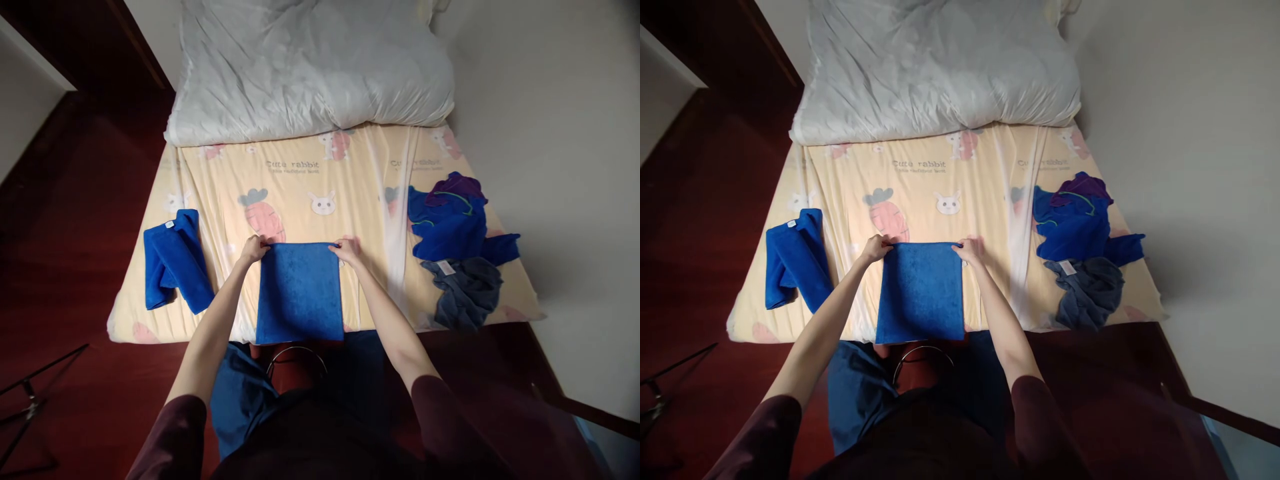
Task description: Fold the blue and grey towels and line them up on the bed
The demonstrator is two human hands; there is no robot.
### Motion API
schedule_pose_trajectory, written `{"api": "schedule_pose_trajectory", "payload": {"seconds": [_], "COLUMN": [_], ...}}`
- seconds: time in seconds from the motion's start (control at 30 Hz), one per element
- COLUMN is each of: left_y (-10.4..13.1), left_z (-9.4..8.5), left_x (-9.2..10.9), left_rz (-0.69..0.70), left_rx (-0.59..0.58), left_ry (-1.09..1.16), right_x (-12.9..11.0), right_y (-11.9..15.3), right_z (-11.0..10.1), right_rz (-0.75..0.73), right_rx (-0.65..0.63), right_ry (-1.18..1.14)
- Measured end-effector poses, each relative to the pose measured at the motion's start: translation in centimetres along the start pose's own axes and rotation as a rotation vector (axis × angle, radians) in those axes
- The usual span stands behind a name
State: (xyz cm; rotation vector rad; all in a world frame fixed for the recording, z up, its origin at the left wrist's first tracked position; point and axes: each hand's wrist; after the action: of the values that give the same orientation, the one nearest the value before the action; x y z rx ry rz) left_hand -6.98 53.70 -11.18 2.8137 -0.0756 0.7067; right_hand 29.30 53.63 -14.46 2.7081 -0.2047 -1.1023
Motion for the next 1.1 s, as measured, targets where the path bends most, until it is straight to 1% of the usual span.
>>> {"api": "schedule_pose_trajectory", "payload": {"seconds": [0.17, 0.23, 0.3, 0.37, 0.43, 0.5, 0.57, 0.67, 0.73, 0.83, 0.9, 0.93, 0.97, 1.03, 1.1], "left_y": [-0.1, 0.0, 0.0, -0.3, -1.0, -2.1, -3.5, -5.5, -6.1, -5.4, -4.2, -3.6, -3.0, -2.0, -1.4], "left_z": [-1.2, -1.8, -2.3, -2.5, -2.6, -2.5, -2.2, -1.8, -1.3, 0.0, 1.2, 2.0, 2.8, 4.5, 5.9], "left_x": [-0.4, -0.5, -0.5, -0.5, -0.3, -0.1, 0.1, 0.1, 0.1, 0.6, 1.4, 2.0, 2.7, 4.0, 4.9], "left_rz": [-0.024, -0.027, -0.049, -0.122, -0.200, -0.241, -0.253, -0.266, -0.268, -0.227, -0.128, -0.052, 0.031, 0.168, 0.222], "left_rx": [-0.059, -0.050, -0.047, -0.061, -0.043, 0.025, 0.113, 0.231, 0.277, 0.373, 0.428, 0.424, 0.394, 0.301, 0.241], "left_ry": [0.118, 0.153, 0.206, 0.324, 0.501, 0.663, 0.737, 0.685, 0.602, 0.416, 0.284, 0.228, 0.181, 0.107, 0.068], "right_x": [-0.3, -0.6, -0.9, -1.3, -1.8, -2.6, -3.5, -4.8, -5.4, -5.9, -6.4, -6.8, -7.2, -8.2, -8.9], "right_y": [-0.1, -0.3, -0.8, -1.7, -2.9, -4.3, -5.6, -6.9, -7.1, -6.2, -4.9, -4.1, -3.3, -1.7, -0.5], "right_z": [-1.2, -1.6, -1.9, -2.2, -2.2, -2.1, -1.8, -1.0, -0.3, 1.1, 2.2, 2.9, 3.6, 5.2, 6.7], "right_rz": [0.080, 0.128, 0.160, 0.166, 0.159, 0.134, 0.086, 0.022, -0.002, -0.028, -0.067, -0.112, -0.174, -0.332, -0.463], "right_rx": [-0.079, -0.125, -0.138, -0.105, -0.050, 0.028, 0.125, 0.243, 0.271, 0.254, 0.239, 0.229, 0.212, 0.128, 0.020], "right_ry": [-0.212, -0.290, -0.347, -0.372, -0.362, -0.316, -0.234, -0.084, 0.002, 0.103, 0.168, 0.207, 0.250, 0.336, 0.391]}}
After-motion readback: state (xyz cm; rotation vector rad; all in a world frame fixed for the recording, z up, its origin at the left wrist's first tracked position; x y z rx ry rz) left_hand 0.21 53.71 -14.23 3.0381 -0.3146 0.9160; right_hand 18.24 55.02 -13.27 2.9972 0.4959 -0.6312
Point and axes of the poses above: each hand's wrist, its own y-axis away from the middle knuckle, its own z-axis out of the palm, x = y × z
